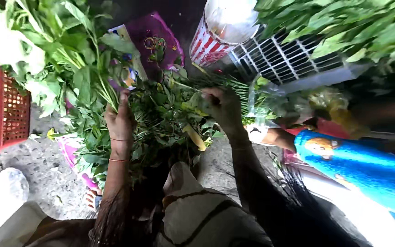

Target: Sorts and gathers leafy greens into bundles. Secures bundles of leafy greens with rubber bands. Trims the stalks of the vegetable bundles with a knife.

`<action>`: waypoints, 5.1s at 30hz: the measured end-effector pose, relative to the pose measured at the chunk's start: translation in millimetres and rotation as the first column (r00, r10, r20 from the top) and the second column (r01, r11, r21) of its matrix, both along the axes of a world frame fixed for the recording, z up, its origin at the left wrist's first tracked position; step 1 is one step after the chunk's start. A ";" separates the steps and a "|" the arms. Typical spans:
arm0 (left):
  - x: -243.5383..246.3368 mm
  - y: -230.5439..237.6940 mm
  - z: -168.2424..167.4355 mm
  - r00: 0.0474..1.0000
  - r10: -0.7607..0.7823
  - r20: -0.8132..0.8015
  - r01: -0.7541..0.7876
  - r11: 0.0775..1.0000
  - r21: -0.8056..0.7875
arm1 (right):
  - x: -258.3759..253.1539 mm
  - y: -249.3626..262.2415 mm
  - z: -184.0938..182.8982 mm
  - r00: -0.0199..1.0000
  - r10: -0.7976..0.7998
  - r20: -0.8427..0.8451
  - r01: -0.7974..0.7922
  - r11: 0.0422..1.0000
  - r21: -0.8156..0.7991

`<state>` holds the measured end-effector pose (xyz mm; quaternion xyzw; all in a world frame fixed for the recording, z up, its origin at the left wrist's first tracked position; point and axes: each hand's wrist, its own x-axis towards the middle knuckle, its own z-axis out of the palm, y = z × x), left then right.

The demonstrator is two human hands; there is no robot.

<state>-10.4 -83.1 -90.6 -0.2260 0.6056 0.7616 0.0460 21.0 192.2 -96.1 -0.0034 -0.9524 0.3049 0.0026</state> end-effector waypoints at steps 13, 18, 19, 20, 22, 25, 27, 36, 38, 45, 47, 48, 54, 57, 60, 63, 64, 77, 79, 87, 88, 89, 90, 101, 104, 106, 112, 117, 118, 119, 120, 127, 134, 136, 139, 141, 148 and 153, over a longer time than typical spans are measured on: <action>10.5 32.0 24.3 0.771 -0.635 0.033 0.585 0.688 -0.428 | -53.7 -22.7 41.3 0.873 0.477 0.098 -0.466 0.877 -0.118; 15.6 48.9 13.8 0.764 -0.637 0.104 0.620 0.679 -0.393 | -49.8 -21.2 36.4 0.870 0.457 0.184 -0.457 0.888 -0.044; 18.8 50.3 11.6 0.760 -0.637 0.125 0.632 0.682 -0.369 | -47.1 -15.2 33.8 0.869 0.468 0.164 -0.465 0.883 -0.056; 21.8 51.8 9.3 0.753 -0.644 0.138 0.649 0.690 -0.321 | -43.5 -7.5 30.4 0.868 0.481 0.123 -0.477 0.877 -0.066; 25.8 58.2 3.2 0.749 -0.647 0.145 0.663 0.726 -0.185 | -38.5 10.4 29.9 0.864 0.498 0.076 -0.493 0.867 -0.071; 28.3 73.0 -2.6 0.762 -0.637 0.116 0.644 0.764 -0.035 | -30.2 30.0 39.4 0.863 0.490 0.123 -0.483 0.872 -0.078; 28.2 78.6 -1.4 0.767 -0.618 0.171 0.631 0.775 -0.030 | -22.7 38.2 44.3 0.881 0.458 0.118 -0.454 0.889 -0.064; 15.2 45.4 6.2 0.885 -0.394 0.247 0.419 0.906 -0.058 | -24.0 50.2 58.5 0.866 0.468 0.175 -0.472 0.881 -0.017; 10.0 45.6 17.8 0.898 -0.379 0.224 0.330 0.916 0.228 | -25.7 30.0 54.8 0.838 0.524 0.148 -0.522 0.851 -0.059; 15.7 40.5 2.7 0.804 -0.541 0.246 0.463 0.830 0.313 | -50.6 -7.3 39.3 0.802 0.591 0.087 -0.580 0.805 -0.124; 17.8 41.8 3.1 0.732 -0.638 0.240 0.518 0.750 0.412 | -58.3 -8.8 39.3 0.806 0.576 0.137 -0.567 0.818 -0.101; 18.5 43.1 3.5 0.714 -0.663 0.224 0.525 0.719 0.454 | -62.5 -9.5 39.0 0.808 0.566 0.162 -0.561 0.824 -0.083; 21.8 46.5 0.0 0.758 -0.638 0.137 0.457 0.669 0.587 | -40.7 2.0 39.8 0.980 0.198 -0.015 -0.198 0.979 -0.041; 17.4 47.1 2.6 0.813 -0.574 0.101 0.409 0.685 0.603 | -11.8 10.3 27.7 0.971 -0.238 -0.018 0.221 0.927 -0.304; 12.5 51.5 2.6 0.896 -0.440 0.054 0.316 0.720 0.618 | 22.8 -18.7 6.9 0.814 -0.462 0.351 0.542 0.387 -0.746; 13.3 66.8 -4.9 0.948 -0.316 -0.020 0.272 0.778 0.566 | 35.8 -66.7 -8.6 0.700 -0.224 0.678 0.638 -0.230 -0.735; 18.0 75.3 -8.6 0.953 -0.299 -0.059 0.281 0.788 0.548 | 33.2 -82.1 -8.6 0.691 -0.167 0.704 0.642 -0.306 -0.703; 22.9 41.0 -2.1 0.928 -0.358 -0.103 0.101 -0.026 0.995 | -11.5 -78.6 24.6 0.876 -0.398 -0.273 0.128 0.736 -0.665; 24.9 41.7 -3.9 0.928 -0.356 -0.114 0.106 -0.042 0.993 | -10.0 -68.1 28.4 0.862 -0.396 -0.316 0.135 0.780 -0.611; 28.1 47.8 -4.8 0.915 -0.382 -0.131 0.103 -0.092 0.990 | -17.9 -61.1 32.2 0.895 -0.253 -0.367 0.072 0.894 -0.442; 28.2 47.8 -5.1 0.914 -0.383 -0.136 0.108 -0.092 0.990 | -19.4 -61.7 32.7 0.879 -0.277 -0.388 0.098 0.901 -0.422; 28.7 47.6 -5.3 0.913 -0.386 -0.134 0.108 -0.087 0.990 | -21.1 -61.8 34.1 0.865 -0.288 -0.410 0.121 0.914 -0.387; 29.1 47.4 -5.4 0.909 -0.395 -0.132 0.108 -0.082 0.991 | -23.3 -62.0 36.4 0.859 -0.279 -0.430 0.131 0.931 -0.342; 31.5 50.6 -6.1 0.893 -0.435 -0.117 0.087 -0.088 0.992 | -29.4 -60.2 41.2 0.929 -0.024 -0.370 -0.059 0.975 -0.213; 30.2 48.4 -5.9 0.890 -0.438 -0.126 0.106 -0.069 0.992 | -22.9 -61.5 35.3 0.961 0.002 -0.275 -0.068 0.971 -0.231; 30.9 47.4 -5.9 0.885 -0.450 -0.123 0.102 -0.070 0.992 | -15.4 -61.8 32.1 0.966 -0.004 -0.257 -0.055 0.973 -0.224; 37.2 48.2 -7.3 0.886 -0.445 -0.128 0.067 -0.149 0.987 | -14.4 -52.9 48.7 0.967 -0.052 -0.250 -0.017 0.964 -0.267; 37.5 43.7 -7.9 0.876 -0.461 -0.143 0.098 -0.120 0.988 | -0.2 -44.5 35.3 0.979 0.159 -0.126 -0.186 0.954 -0.237; 36.6 42.7 -7.3 0.871 -0.470 -0.141 0.107 -0.099 0.989 | 1.8 -43.4 34.6 0.981 0.177 -0.083 -0.193 0.946 -0.262; 35.3 41.1 -6.7 0.867 -0.476 -0.143 0.122 -0.076 0.990 | 2.9 -41.7 34.6 0.980 0.193 -0.049 -0.199 0.934 -0.296; 34.0 38.8 -6.3 0.863 -0.482 -0.150 0.144 -0.050 0.988 | 3.8 -40.4 34.9 0.978 0.207 -0.030 -0.205 0.921 -0.333; 19.2 24.8 4.6 0.847 -0.525 0.087 0.293 0.596 0.748 | 1.7 -19.1 43.0 0.966 0.225 0.129 -0.228 0.974 0.004; 16.7 25.2 1.8 0.930 -0.335 0.155 0.193 0.800 0.568 | 11.7 9.2 35.3 0.949 0.186 0.254 -0.209 0.975 0.068; 13.4 19.8 3.9 0.940 -0.308 0.146 0.189 0.827 0.529 | 16.6 12.0 30.9 0.969 0.208 0.133 -0.221 0.972 0.084; 11.0 20.9 9.6 0.922 -0.326 0.209 0.230 0.894 0.384 | 15.1 -1.2 31.1 0.955 0.255 -0.151 -0.237 0.963 0.130; 13.5 26.6 8.7 0.895 -0.391 0.216 0.288 0.874 0.391 | 10.2 -21.1 29.5 0.905 0.302 -0.300 -0.255 0.949 0.187; 18.1 38.2 8.3 0.814 -0.535 0.227 0.442 0.823 0.357 | 2.2 -54.5 21.7 0.855 0.450 -0.257 -0.403 0.889 0.215; 14.7 34.3 6.6 0.829 -0.539 0.151 0.452 0.804 0.385 | 2.7 -51.4 15.3 0.902 0.298 -0.312 -0.298 0.953 0.051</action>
